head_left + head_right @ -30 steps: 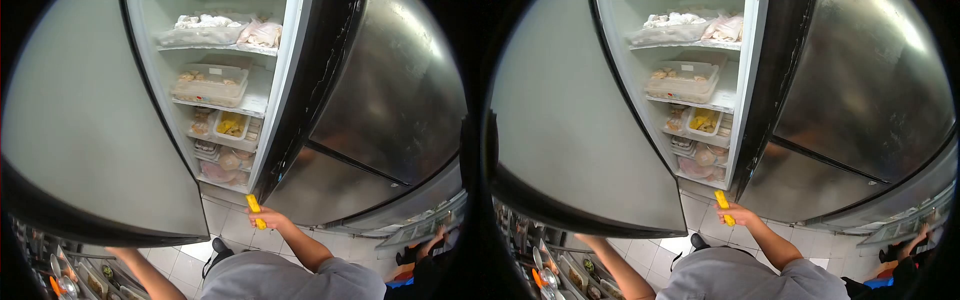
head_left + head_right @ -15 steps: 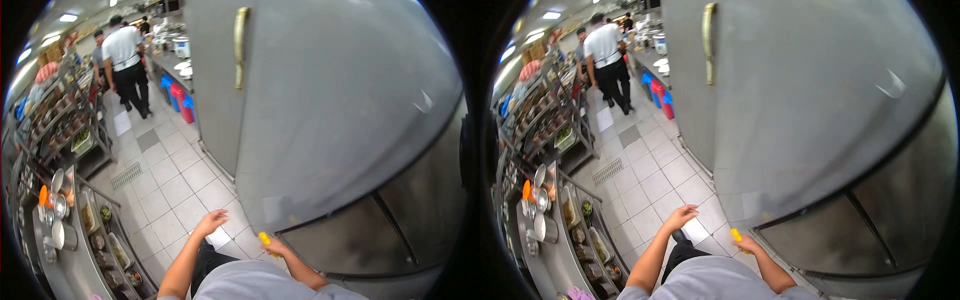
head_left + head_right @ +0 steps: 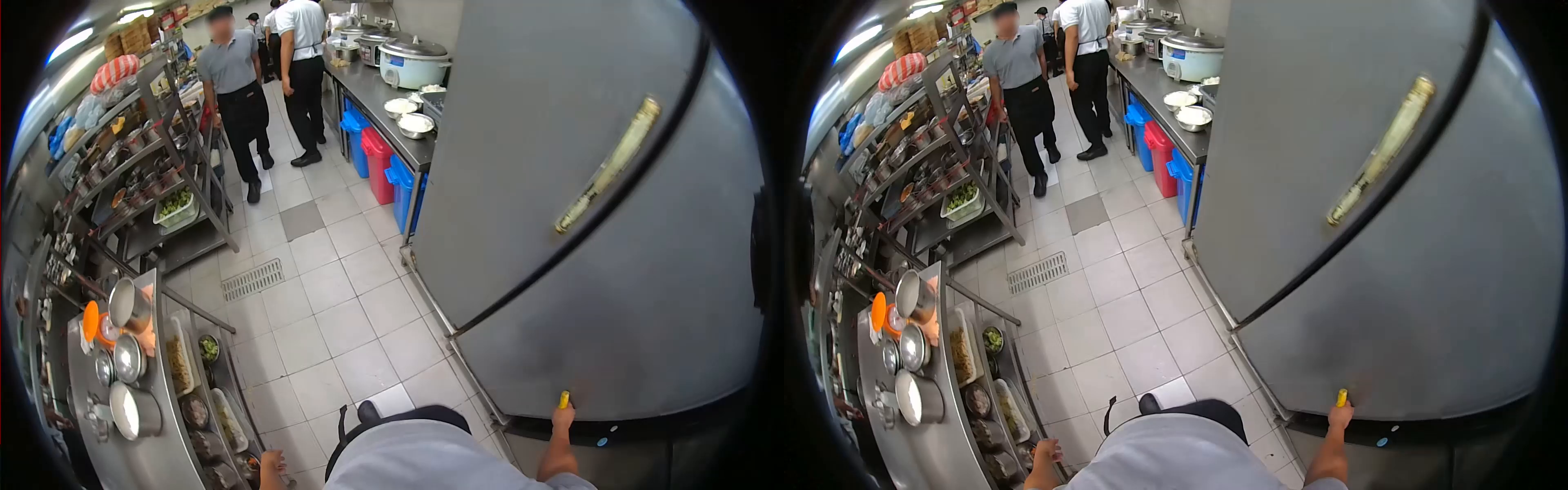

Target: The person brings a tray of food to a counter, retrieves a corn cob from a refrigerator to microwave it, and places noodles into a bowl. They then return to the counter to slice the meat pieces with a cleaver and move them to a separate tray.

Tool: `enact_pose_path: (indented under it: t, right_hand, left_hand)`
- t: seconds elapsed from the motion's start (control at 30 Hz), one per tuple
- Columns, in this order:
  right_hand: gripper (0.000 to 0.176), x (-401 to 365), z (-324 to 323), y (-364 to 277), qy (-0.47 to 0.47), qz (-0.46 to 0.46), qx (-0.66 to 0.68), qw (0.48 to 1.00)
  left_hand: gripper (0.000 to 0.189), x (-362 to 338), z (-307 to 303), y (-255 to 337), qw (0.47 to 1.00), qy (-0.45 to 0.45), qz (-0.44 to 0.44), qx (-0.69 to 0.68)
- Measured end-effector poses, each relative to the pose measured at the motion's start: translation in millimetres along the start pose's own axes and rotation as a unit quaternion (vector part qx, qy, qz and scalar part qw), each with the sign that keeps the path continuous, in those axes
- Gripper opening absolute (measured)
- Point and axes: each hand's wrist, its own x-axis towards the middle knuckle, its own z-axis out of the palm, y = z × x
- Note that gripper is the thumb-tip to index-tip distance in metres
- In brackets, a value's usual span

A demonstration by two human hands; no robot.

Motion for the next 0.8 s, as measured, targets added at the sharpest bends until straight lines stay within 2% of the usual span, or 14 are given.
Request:
enact_pose_path:
  t: [0.03, 0.07, 0.13, 0.17, 0.27, 0.3, 0.37, 0.43, 0.5, 0.57, 0.63, 0.7, 0.77, 0.8]
  right_hand:
    - [0.034, 13, 25, 13, 0.029, -0.029, 0.005, 0.999]
    - [0.034, 8, 26, -18, 0.025, -0.03, 0.004, 0.999]
    - [0.043, -11, 14, -88, -0.178, 0.079, 0.044, 0.98]
    - [0.043, -9, 34, -111, -0.18, 0.082, 0.041, 0.979]
    - [0.044, 13, 118, -208, -0.359, 0.041, -0.024, 0.932]
    - [0.05, 16, 143, -258, -0.393, 0.035, -0.018, 0.919]
    - [0.057, 22, 176, -373, -0.361, -0.121, -0.043, 0.924]
    - [0.064, 51, 249, -468, -0.4, -0.175, 0.018, 0.899]
    - [0.056, 68, 263, -603, -0.438, -0.253, 0.021, 0.862]
    - [0.045, 92, 290, -726, -0.452, -0.316, 0.037, 0.833]
    - [0.034, 113, 349, -840, -0.491, -0.356, 0.12, 0.786]
    - [0.031, 114, 350, -971, -0.563, -0.389, 0.154, 0.713]
    - [0.031, 99, 343, -1084, -0.537, -0.451, 0.194, 0.686]
    - [0.037, 88, 338, -1134, -0.563, -0.437, 0.223, 0.666]
  left_hand:
    - [0.034, 3, -5, 21, 1.0, 0.004, -0.004, 0.001]
    - [0.035, 10, -6, 54, 0.998, -0.012, 0.031, -0.045]
    - [0.038, 32, -1, 112, 0.992, -0.017, 0.087, -0.086]
    - [0.038, 49, 15, 147, 0.991, -0.007, 0.11, -0.08]
    - [0.039, 70, 75, 284, 0.982, -0.036, 0.178, -0.045]
    - [0.039, 73, 98, 331, 0.977, -0.051, 0.202, -0.055]
    - [0.041, 75, 143, 426, 0.964, -0.093, 0.249, -0.031]
    - [0.044, 68, 181, 518, 0.949, -0.104, 0.298, 0.014]
    - [0.047, 62, 204, 597, 0.941, -0.095, 0.323, 0.034]
    - [0.046, 54, 218, 669, 0.943, -0.135, 0.298, 0.063]
    - [0.045, 43, 224, 741, 0.943, -0.131, 0.299, 0.056]
    - [0.044, 41, 229, 807, 0.944, -0.133, 0.298, 0.047]
    - [0.05, 47, 242, 877, 0.937, -0.141, 0.318, 0.031]
    - [0.049, 47, 248, 912, 0.936, -0.143, 0.319, 0.036]
